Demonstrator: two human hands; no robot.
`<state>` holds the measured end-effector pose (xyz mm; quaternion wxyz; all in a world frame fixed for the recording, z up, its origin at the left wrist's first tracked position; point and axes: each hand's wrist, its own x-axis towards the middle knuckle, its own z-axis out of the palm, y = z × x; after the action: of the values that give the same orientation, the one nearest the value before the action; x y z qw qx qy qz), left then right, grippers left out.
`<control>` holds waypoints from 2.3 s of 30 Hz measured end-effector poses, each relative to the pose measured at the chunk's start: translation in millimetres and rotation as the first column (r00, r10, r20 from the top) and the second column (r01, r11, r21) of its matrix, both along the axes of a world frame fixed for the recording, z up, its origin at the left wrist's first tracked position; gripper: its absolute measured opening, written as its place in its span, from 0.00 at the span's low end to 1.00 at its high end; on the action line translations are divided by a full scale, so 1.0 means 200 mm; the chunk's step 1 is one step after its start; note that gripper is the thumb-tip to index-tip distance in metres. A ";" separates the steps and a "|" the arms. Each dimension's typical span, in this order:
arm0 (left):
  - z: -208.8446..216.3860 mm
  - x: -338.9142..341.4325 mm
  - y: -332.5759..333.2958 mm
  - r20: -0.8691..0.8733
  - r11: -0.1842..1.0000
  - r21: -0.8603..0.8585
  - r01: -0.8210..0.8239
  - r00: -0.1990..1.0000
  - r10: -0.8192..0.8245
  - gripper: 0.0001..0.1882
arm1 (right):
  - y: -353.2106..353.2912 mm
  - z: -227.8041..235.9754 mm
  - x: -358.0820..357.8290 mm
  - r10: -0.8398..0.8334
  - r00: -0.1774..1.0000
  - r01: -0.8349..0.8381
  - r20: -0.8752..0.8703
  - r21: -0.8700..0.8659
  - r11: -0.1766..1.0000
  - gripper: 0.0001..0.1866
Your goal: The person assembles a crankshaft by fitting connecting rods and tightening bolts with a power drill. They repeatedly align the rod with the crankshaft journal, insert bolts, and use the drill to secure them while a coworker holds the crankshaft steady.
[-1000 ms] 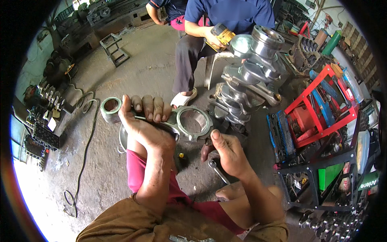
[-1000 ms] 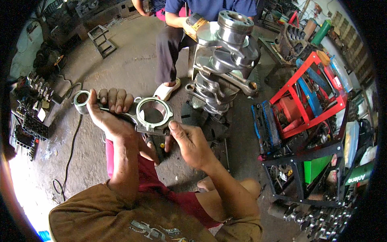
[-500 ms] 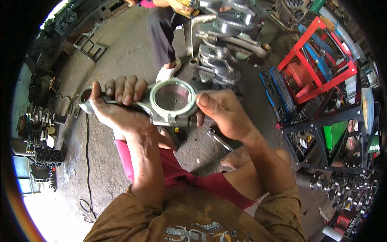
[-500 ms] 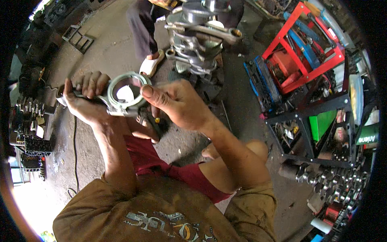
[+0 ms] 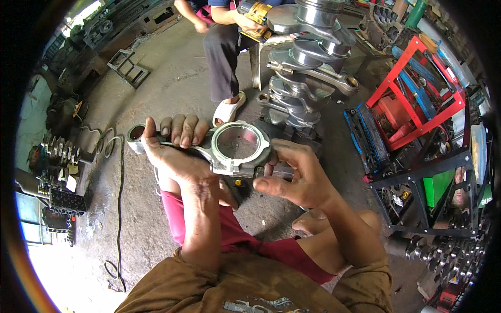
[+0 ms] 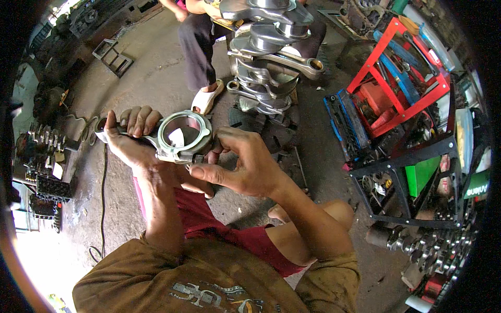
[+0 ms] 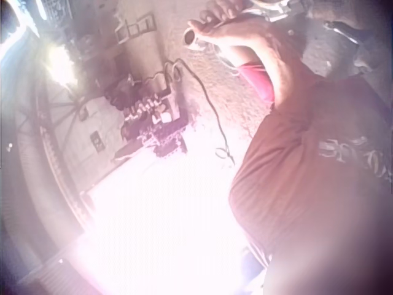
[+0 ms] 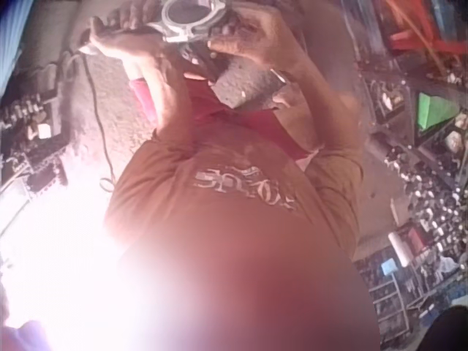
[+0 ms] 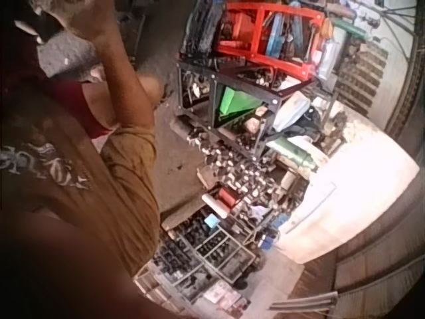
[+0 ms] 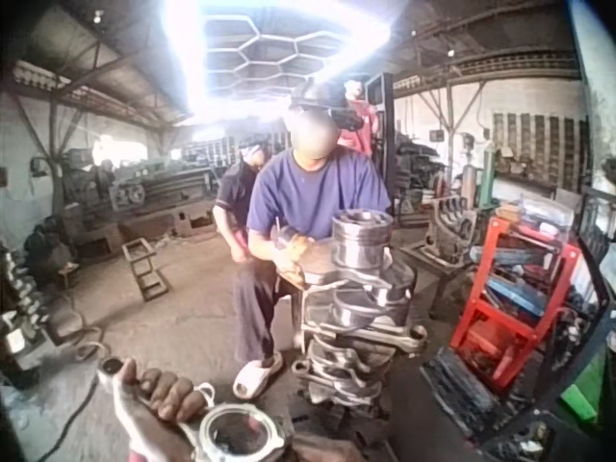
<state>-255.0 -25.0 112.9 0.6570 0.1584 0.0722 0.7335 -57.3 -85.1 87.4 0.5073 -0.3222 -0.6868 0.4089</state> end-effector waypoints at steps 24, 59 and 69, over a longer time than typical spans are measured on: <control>-0.04 0.05 0.03 0.067 0.995 -0.097 0.029 0.997 -0.023 0.21 | 0.03 -0.02 0.04 0.003 0.998 -0.002 0.067 -0.009 1.000 0.16; -0.06 0.01 0.07 -0.081 0.991 0.130 -0.021 0.996 0.032 0.21 | 0.00 -0.12 -0.02 -0.222 0.975 0.213 0.007 0.251 0.944 0.22; 0.00 0.07 0.06 -0.146 0.978 0.209 -0.014 0.988 0.045 0.21 | 0.03 -0.13 0.05 -0.141 0.988 0.123 0.054 0.256 0.959 0.26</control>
<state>-240.7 -13.0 112.1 0.6186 0.2796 0.0469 0.7328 -46.8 -79.8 62.2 0.5452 -0.3149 -0.7278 0.2718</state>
